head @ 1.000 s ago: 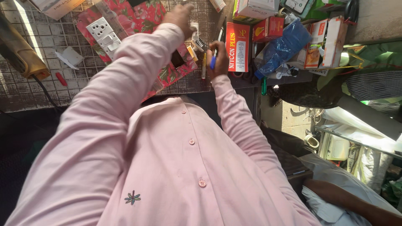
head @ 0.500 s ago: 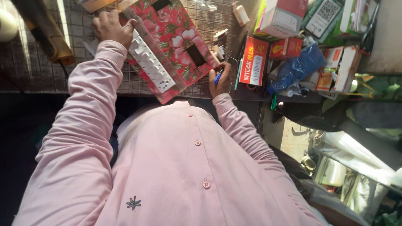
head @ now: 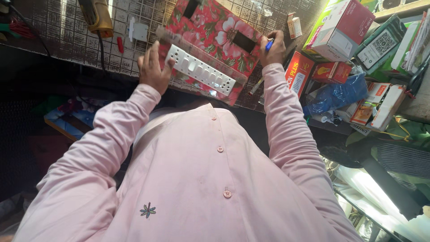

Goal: The person uses a blue screwdriver to disassemble and reassemble white electrical socket modules on a floral-patterned board. They remove individual modules, manipulate them, and then reattach them to the board, occasionally moving the board to a different surface.

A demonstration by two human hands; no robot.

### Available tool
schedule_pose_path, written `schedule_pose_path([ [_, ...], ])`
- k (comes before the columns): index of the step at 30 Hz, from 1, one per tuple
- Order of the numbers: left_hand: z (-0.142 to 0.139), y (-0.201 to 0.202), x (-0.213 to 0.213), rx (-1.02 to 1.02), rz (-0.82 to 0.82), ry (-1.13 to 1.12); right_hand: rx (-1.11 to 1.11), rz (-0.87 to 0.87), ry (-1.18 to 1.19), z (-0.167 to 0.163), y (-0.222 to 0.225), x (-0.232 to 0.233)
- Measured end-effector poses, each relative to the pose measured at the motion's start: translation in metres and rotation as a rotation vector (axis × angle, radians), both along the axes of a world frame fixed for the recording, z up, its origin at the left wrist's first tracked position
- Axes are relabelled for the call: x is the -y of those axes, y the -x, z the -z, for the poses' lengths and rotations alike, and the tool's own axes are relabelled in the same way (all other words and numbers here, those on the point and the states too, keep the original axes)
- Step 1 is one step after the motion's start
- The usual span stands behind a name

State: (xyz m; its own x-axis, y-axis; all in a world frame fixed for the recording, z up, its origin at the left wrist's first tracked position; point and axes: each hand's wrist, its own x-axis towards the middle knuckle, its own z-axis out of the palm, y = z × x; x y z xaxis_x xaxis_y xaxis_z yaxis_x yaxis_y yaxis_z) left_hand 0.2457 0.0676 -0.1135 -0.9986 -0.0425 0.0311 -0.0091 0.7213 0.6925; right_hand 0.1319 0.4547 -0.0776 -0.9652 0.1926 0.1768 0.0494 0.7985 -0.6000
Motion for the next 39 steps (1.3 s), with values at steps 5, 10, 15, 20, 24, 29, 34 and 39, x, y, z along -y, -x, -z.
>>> schedule_pose_path([
  [5,-0.028,-0.028,-0.003,0.235,-0.083,-0.169,0.031,0.013,0.05,-0.014,0.027,0.017],
  [10,-0.041,0.004,0.036,0.295,-0.119,-0.093,-0.082,-0.032,0.06,-0.02,0.035,0.037],
  [15,-0.023,0.073,0.076,0.002,0.116,0.342,-0.032,0.036,0.131,-0.023,0.029,0.053],
  [20,-0.013,0.116,0.087,0.368,0.224,0.42,-0.151,0.036,0.219,-0.022,0.012,0.063],
  [24,-0.03,0.111,0.083,0.189,0.182,0.349,-0.207,0.013,0.342,-0.023,-0.019,0.064],
  [29,-0.068,0.099,0.061,0.032,0.226,0.056,-0.132,0.047,0.549,-0.02,-0.06,0.068],
  [34,-0.066,0.124,0.015,-0.064,0.46,0.185,-0.129,0.002,0.544,-0.011,-0.071,0.072],
  [39,-0.039,0.137,-0.005,-0.126,0.481,0.307,-0.088,0.003,0.52,-0.006,-0.076,0.072],
])
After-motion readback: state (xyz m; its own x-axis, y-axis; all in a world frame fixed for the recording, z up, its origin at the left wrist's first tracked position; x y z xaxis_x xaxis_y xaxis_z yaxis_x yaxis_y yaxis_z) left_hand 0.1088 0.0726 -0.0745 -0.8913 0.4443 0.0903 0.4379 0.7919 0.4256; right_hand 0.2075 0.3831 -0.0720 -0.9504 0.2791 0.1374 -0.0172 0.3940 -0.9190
